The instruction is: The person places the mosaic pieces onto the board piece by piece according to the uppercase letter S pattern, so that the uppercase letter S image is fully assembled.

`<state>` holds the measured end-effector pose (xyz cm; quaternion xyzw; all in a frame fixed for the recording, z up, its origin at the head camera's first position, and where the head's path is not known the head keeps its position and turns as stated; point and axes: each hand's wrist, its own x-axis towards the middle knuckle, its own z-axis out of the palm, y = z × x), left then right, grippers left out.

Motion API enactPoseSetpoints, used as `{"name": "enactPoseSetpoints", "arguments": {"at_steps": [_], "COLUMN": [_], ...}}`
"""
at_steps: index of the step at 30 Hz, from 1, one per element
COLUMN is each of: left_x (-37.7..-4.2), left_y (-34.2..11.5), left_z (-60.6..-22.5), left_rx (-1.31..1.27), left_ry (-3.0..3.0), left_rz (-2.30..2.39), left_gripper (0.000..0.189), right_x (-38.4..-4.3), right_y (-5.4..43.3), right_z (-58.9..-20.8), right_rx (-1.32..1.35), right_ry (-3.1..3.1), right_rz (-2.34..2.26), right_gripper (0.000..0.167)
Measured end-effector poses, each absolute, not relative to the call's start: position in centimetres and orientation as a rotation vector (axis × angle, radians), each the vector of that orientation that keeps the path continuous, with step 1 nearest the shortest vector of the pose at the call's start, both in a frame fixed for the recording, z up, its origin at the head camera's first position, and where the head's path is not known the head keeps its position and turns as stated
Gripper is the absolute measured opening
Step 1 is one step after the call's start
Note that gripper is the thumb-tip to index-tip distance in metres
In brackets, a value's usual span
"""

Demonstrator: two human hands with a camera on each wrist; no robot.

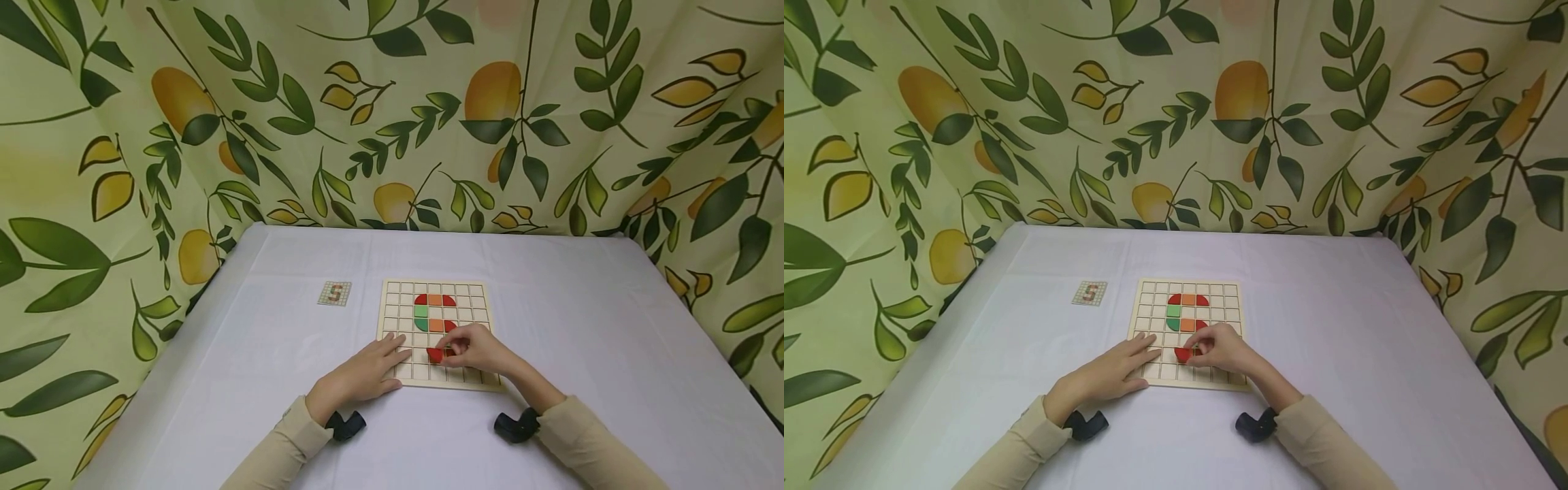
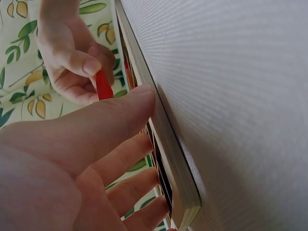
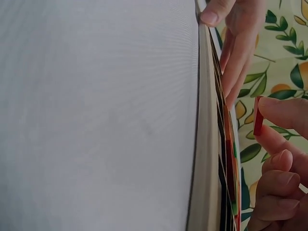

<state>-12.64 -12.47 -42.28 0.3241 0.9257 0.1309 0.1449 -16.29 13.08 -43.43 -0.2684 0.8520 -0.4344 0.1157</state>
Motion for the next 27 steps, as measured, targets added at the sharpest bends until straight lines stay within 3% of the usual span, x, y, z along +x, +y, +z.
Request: {"name": "enactPoseSetpoints", "arguments": {"at_steps": [27], "left_x": [-12.7], "left_y": [-12.5], "left_z": [-42.4], "left_rx": [0.961], "left_ry": [2.678], "left_rz": [0.366], "left_gripper": [0.054], "right_x": [-17.1], "right_y": [11.2], "right_z": [-43.5], "right_rx": [-0.734], "right_ry": [2.531], "right_rz": [-1.191], "right_gripper": [0.017]}}
